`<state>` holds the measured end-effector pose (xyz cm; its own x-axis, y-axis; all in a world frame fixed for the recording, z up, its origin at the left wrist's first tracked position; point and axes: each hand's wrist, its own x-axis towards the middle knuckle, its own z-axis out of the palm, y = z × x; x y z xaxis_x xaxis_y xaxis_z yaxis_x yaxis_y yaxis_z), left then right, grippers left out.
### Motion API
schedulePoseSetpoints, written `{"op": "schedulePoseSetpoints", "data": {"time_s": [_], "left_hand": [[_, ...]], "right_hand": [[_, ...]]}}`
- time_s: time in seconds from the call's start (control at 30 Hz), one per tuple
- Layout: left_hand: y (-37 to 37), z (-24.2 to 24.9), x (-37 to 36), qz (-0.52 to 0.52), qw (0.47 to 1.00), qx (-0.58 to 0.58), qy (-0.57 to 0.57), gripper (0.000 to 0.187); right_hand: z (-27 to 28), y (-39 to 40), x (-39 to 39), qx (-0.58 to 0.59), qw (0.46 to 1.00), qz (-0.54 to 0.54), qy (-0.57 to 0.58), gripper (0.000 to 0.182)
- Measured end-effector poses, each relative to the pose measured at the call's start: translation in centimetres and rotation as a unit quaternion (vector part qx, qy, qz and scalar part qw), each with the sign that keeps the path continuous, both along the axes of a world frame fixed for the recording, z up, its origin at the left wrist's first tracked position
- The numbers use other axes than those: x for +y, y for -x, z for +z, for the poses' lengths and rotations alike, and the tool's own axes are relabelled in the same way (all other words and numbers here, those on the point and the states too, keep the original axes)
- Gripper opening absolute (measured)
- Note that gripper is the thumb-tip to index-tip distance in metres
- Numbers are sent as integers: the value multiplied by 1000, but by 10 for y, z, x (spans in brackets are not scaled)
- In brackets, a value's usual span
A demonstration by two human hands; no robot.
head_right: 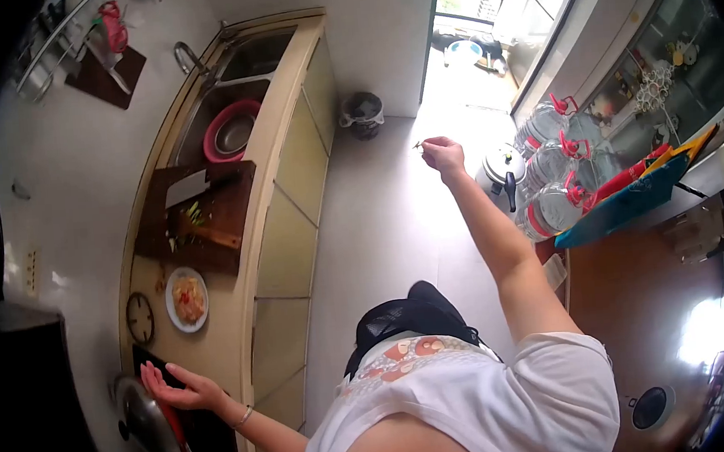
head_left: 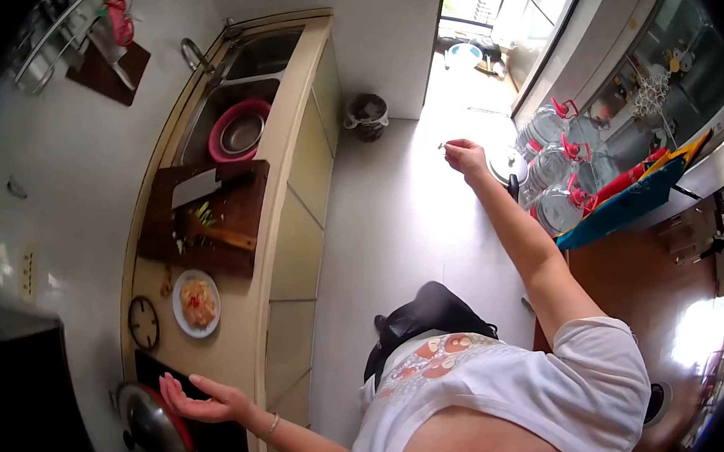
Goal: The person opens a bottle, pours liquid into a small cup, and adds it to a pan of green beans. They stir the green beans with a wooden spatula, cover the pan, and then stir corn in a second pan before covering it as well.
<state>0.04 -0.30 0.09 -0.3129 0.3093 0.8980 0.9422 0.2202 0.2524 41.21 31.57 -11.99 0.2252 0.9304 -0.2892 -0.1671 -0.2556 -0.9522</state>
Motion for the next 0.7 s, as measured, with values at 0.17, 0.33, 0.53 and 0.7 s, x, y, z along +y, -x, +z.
{"op": "schedulePoseSetpoints", "data": {"time_s": [0.17, 0.33, 0.53, 0.7], "left_hand": [[3, -31, 91, -4, 998, -60, 12, 31], [-1, -73, 162, 83, 986, -139, 29, 34], [23, -119, 216, 209, 950, -232, 13, 33], [4, -113, 263, 271, 940, -210, 11, 51]], "right_hand": [[-46, 12, 120, 36, 999, -5, 22, 16], [-111, 25, 256, -35, 997, 22, 58, 21], [-204, 49, 431, -201, 974, 76, 73, 14], [-257, 70, 518, -419, 902, 99, 24, 15]]}}
